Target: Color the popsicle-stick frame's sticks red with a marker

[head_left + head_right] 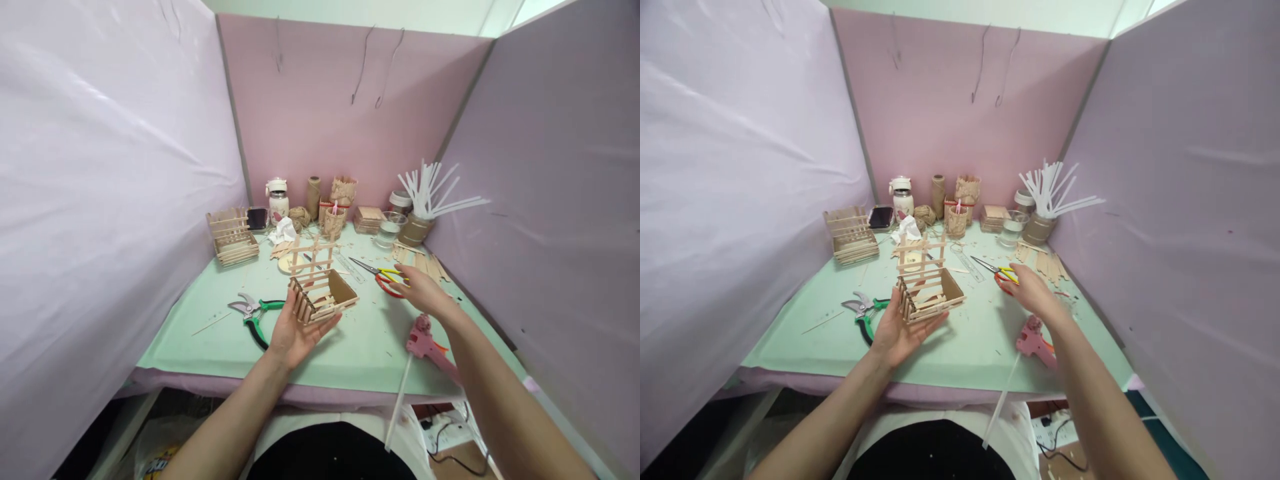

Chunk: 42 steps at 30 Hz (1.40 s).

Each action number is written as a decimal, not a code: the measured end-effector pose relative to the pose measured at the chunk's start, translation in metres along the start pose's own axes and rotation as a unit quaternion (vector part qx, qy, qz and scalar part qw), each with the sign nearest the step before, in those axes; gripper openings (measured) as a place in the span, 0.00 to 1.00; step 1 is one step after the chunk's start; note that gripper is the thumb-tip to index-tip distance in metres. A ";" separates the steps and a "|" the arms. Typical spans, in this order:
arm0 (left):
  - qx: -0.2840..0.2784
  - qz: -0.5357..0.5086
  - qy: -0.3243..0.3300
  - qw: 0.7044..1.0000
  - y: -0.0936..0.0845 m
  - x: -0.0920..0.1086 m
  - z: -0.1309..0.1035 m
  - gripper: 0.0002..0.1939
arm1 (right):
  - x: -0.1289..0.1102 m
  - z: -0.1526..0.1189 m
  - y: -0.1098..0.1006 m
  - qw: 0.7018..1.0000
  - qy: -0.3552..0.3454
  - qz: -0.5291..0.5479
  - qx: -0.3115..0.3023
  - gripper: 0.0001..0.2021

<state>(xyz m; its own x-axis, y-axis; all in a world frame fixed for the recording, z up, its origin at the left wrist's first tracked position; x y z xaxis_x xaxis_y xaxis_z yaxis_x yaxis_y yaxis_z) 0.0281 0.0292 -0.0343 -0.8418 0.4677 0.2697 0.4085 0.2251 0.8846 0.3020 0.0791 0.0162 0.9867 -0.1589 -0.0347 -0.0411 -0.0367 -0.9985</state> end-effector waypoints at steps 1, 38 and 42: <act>0.008 -0.005 0.000 1.000 -0.001 0.001 0.001 0.37 | 0.005 0.014 0.001 0.999 0.014 -0.036 -0.013 0.21; -0.167 0.000 0.052 0.985 -0.009 0.054 -0.011 0.51 | -0.079 -0.104 -0.037 0.974 -0.055 0.172 0.137 0.19; -0.159 0.016 0.055 0.986 -0.013 0.056 -0.013 0.46 | -0.090 -0.121 -0.034 0.970 -0.072 0.189 0.136 0.18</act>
<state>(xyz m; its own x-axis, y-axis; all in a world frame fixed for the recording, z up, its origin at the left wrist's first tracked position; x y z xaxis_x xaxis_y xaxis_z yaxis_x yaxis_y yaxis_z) -0.0289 0.0413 -0.0260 -0.8703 0.3705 0.3245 0.3200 -0.0755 0.9444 0.1959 -0.0244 0.0581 0.9221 0.0307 -0.3856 -0.3798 0.2618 -0.8873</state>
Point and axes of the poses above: each hand's wrist, its own z-axis towards the middle knuckle, its own y-axis out of the palm, x = y × z, the point moved 10 cm from there along z, towards the middle knuckle, and after that the axes turned 15 degrees about -z, right-handed, at the moved point
